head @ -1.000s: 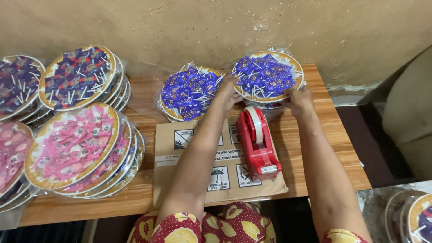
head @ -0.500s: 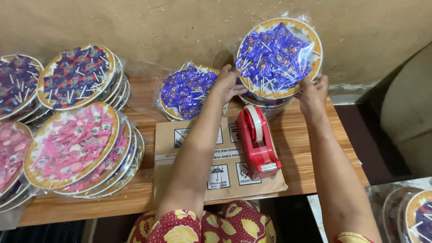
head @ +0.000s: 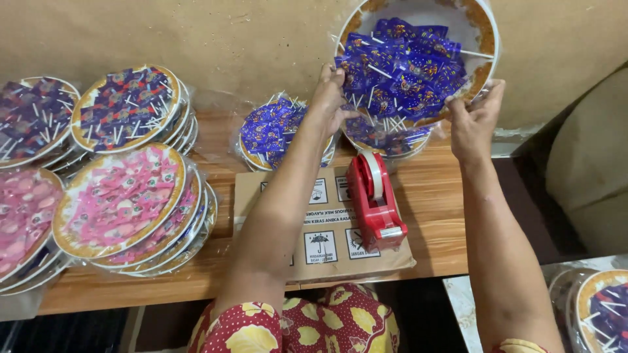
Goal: The person wraps a plate of lollipops in plastic film and seals it with a tape dispenser. They then place the wrapped plate onto a stack and repeat the process with another plate.
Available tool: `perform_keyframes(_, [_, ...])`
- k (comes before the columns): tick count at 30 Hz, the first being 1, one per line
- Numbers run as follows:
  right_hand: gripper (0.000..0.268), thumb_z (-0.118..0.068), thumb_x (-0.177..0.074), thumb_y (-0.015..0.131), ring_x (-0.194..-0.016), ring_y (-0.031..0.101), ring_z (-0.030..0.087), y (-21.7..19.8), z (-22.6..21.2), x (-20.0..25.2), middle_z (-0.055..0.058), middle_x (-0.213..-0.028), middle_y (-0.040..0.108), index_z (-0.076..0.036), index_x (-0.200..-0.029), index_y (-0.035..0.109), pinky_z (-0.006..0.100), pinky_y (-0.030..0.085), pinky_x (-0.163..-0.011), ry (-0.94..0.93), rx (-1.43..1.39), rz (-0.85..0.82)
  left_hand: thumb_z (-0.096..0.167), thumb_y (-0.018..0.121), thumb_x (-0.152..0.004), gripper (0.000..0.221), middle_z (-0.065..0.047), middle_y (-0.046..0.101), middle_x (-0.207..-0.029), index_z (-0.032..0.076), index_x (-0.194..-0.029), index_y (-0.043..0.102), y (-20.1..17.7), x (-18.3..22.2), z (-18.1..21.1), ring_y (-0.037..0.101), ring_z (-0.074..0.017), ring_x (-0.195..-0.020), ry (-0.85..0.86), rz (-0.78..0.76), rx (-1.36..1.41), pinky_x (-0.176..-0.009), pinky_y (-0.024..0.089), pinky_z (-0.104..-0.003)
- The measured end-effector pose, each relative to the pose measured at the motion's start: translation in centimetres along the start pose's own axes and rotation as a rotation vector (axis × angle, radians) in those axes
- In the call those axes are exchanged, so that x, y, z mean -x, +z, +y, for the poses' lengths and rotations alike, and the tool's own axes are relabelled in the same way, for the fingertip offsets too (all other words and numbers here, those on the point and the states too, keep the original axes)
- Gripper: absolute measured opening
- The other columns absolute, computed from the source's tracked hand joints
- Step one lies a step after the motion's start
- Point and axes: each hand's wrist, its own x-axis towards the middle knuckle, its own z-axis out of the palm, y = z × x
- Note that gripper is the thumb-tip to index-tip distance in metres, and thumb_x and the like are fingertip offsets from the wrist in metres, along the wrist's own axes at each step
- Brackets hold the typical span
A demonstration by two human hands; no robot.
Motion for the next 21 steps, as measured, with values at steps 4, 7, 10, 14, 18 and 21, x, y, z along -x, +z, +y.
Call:
perform_keyframes(4, [0.037,0.015,-0.095,0.048,-0.103,0.051,0.023,0.9,-5.0,0.3,0.015,-0.116,0.041,-0.004,-0.122,0.030,0.038,0.055,-0.093,-0.177,0.142,-0.036,0.020,0.037,-0.108,0.025,-0.026,0.055,-0.140,0.018,-0.131,0.045,0.9,2.2,1.8,0.051,-0.0534,-0.131,0.074,-0.060,0.118,-0.100,0.023,-0.090])
perform_keyframes(7, [0.039,0.018,-0.097,0.046,-0.109,0.051,0.028,1.4,-8.2,1.6,0.019,-0.119,0.038,-0.001,-0.126,0.027,0.043,0.055,-0.101,-0.250,0.176,-0.072,0.019,0.035,-0.109,0.033,-0.025,0.053,-0.141,0.017,-0.141,0.042,2.0,5.3,3.9,0.054,-0.0494,-0.125,0.085,-0.010,0.125,-0.106,0.035,-0.080])
perform_keyframes(10, [0.041,0.020,-0.099,0.049,-0.095,0.054,0.023,1.7,-10.9,3.4,0.018,-0.116,0.041,0.001,-0.129,0.028,0.033,0.056,-0.080,-0.265,0.304,-0.054,0.013,0.034,-0.107,0.039,-0.026,0.055,-0.126,0.014,-0.146,0.037,2.6,8.6,5.6,0.061,-0.0431,-0.110,0.073,0.053,0.114,-0.097,0.056,-0.061])
perform_keyframes(14, [0.040,0.022,-0.099,0.049,-0.086,0.053,0.019,2.7,-14.5,6.0,0.016,-0.110,0.044,0.000,-0.125,0.029,0.028,0.049,-0.072,-0.311,0.305,-0.094,0.027,0.038,-0.107,0.027,-0.023,0.061,-0.118,0.008,-0.121,0.050,2.4,13.2,7.1,0.064,-0.0336,-0.101,0.114,0.060,0.123,-0.087,0.061,-0.047])
perform_keyframes(18, [0.040,0.027,-0.099,0.053,-0.076,0.063,0.028,3.3,-17.1,8.4,0.022,-0.096,0.058,0.003,-0.121,0.030,0.036,0.056,-0.067,-0.475,0.454,-0.151,0.018,0.044,-0.106,0.023,-0.018,0.060,-0.105,0.000,-0.110,0.057,2.1,17.7,8.4,0.061,-0.0242,-0.088,0.086,0.138,0.203,-0.073,0.060,-0.033])
perform_keyframes(21, [0.035,0.024,-0.101,0.059,-0.076,0.064,0.029,4.2,-18.6,10.5,0.023,-0.094,0.061,0.006,-0.119,0.035,0.038,0.053,-0.063,-0.517,0.473,-0.196,0.014,0.048,-0.101,0.027,-0.028,0.054,-0.132,-0.004,-0.118,0.058,2.1,21.3,9.6,0.063,-0.0336,-0.100,0.100,0.199,0.270,-0.092,0.062,-0.039])
